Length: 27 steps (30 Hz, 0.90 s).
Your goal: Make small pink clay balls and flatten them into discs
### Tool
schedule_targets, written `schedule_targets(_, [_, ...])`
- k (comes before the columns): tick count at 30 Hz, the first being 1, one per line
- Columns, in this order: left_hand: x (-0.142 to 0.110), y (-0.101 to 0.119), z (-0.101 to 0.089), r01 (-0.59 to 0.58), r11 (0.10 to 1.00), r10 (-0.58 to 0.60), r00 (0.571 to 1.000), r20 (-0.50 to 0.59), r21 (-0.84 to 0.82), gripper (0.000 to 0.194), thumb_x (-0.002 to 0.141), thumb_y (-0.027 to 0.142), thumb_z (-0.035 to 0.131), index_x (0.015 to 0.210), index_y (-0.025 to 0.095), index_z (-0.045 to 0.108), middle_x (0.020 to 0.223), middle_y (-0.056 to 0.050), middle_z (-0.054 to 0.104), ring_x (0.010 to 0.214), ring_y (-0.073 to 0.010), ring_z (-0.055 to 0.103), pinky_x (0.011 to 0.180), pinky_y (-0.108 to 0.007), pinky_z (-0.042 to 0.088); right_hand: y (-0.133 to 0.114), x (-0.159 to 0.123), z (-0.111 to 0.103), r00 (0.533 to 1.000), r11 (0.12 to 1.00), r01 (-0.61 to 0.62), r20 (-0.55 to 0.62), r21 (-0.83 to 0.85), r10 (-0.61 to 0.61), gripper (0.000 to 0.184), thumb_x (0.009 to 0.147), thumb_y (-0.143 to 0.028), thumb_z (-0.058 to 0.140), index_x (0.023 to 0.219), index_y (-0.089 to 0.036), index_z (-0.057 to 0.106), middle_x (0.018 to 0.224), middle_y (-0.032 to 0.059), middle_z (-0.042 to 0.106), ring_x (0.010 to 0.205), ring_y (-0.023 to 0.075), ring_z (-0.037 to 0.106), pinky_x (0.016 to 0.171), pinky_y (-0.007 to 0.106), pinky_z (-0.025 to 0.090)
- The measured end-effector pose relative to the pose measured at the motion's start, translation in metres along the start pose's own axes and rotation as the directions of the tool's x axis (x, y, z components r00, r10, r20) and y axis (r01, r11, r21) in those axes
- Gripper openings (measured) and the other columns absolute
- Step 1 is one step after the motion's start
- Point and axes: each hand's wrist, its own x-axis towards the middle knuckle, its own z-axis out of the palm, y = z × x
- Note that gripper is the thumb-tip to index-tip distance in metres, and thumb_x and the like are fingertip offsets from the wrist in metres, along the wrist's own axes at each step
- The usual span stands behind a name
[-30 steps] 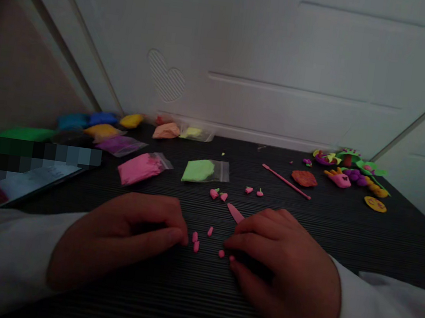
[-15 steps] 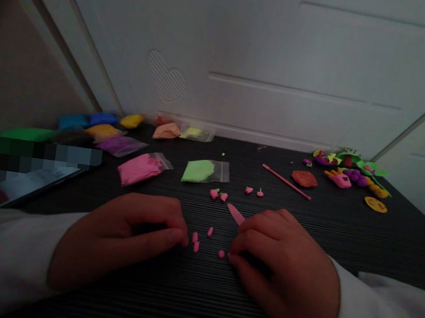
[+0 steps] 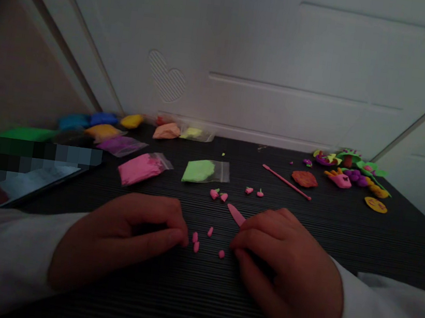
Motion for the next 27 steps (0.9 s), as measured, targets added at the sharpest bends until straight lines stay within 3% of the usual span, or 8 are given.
schedule_targets(5, [0.0002, 0.0002, -0.0004, -0.016, 1.0, 0.016, 1.0, -0.001, -0.001, 0.017, 0.079, 0.021, 0.046, 0.073, 0.015, 0.061, 0.064, 0.004, 0.052, 0.059, -0.0055, 0.048, 0.055, -0.017, 0.034, 0.002, 0.0011, 0.0005, 1.0, 0.996, 0.002, -0.031, -0.089, -0.005, 0.017, 0.077, -0.017, 0.045, 0.088, -0.023, 0.056, 0.087, 0.0031, 0.055, 0.08, 0.0156, 0.049, 0.067, 0.032, 0.038])
schedule_targets(10, [0.0005, -0.0004, 0.0, -0.008, 1.0, 0.008, 1.0, 0.013, 0.008, 0.017, 0.079, 0.023, 0.046, 0.073, 0.016, 0.06, 0.065, 0.004, 0.053, 0.06, -0.0065, 0.048, 0.055, -0.018, 0.034, 0.0061, 0.0033, 0.0028, 1.0, 0.981, 0.017, -0.015, -0.195, -0.02, 0.01, 0.073, -0.023, 0.052, 0.08, -0.023, 0.059, 0.083, 0.003, 0.056, 0.076, 0.0168, 0.049, 0.069, 0.035, 0.037])
schedule_targets(27, [0.0002, 0.0005, -0.001, 0.012, 1.0, -0.012, 0.999, 0.03, 0.016, 0.018, 0.08, 0.023, 0.044, 0.073, 0.017, 0.06, 0.065, 0.004, 0.053, 0.059, -0.0074, 0.048, 0.055, -0.018, 0.034, -0.0005, 0.001, 0.0038, 1.0, 0.998, 0.028, 0.004, -0.055, -0.028, 0.011, 0.072, -0.014, 0.05, 0.077, -0.023, 0.056, 0.081, 0.0022, 0.055, 0.075, 0.0163, 0.049, 0.065, 0.033, 0.035])
